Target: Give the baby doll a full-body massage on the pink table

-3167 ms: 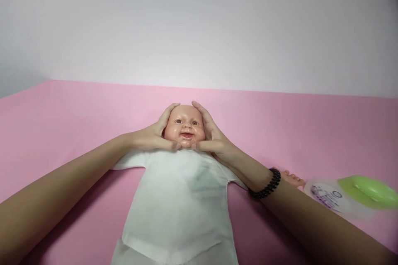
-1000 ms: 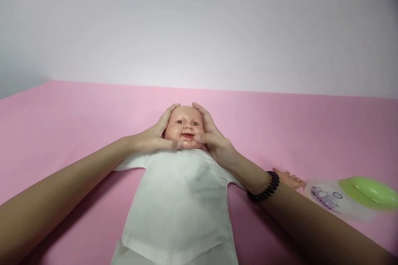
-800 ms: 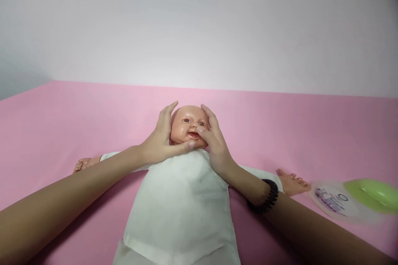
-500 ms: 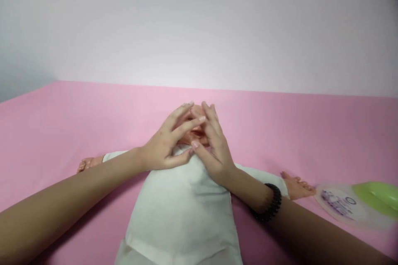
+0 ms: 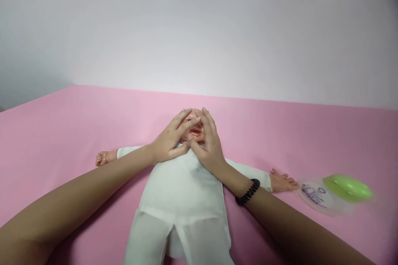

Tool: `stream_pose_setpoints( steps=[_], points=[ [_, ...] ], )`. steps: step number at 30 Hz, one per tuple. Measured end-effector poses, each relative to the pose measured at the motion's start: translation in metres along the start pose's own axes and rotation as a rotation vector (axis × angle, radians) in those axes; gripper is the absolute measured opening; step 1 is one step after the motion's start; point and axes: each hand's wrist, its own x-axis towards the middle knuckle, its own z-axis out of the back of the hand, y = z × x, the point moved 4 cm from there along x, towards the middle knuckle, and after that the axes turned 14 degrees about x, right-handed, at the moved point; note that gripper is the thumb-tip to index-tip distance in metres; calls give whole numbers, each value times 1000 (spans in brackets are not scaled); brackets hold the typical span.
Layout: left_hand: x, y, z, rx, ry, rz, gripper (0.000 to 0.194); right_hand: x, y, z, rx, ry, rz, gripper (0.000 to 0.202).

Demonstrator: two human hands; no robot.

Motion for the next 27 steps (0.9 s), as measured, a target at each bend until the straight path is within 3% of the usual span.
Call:
stream_pose_setpoints(
  steps=[7,12,15,18,21,25,27],
  points=[
    [-9,7,1,27,33,132,79,0,-14,2,-75,-42,-55,83],
    [-19,13,3,168,104,400,90,-2,-14,8,-212,-6,-70,92],
    [-31,12,8,396,258,566,77,-7,-9,16,-312,47,-124,90],
    [-45,4,18,591,355,612,60,-17,-5,25,-479,117,-293,83],
    [-59,-4,29,670,345,647,57,-31,-2,31,-726,209,-422,64],
    [-76,-19,44,760,352,689,53,-53,13,34,-1059,358,-355,48],
    [-83,-27,52,801,336,706,51,-64,23,38,-1132,374,-354,43]
  ],
)
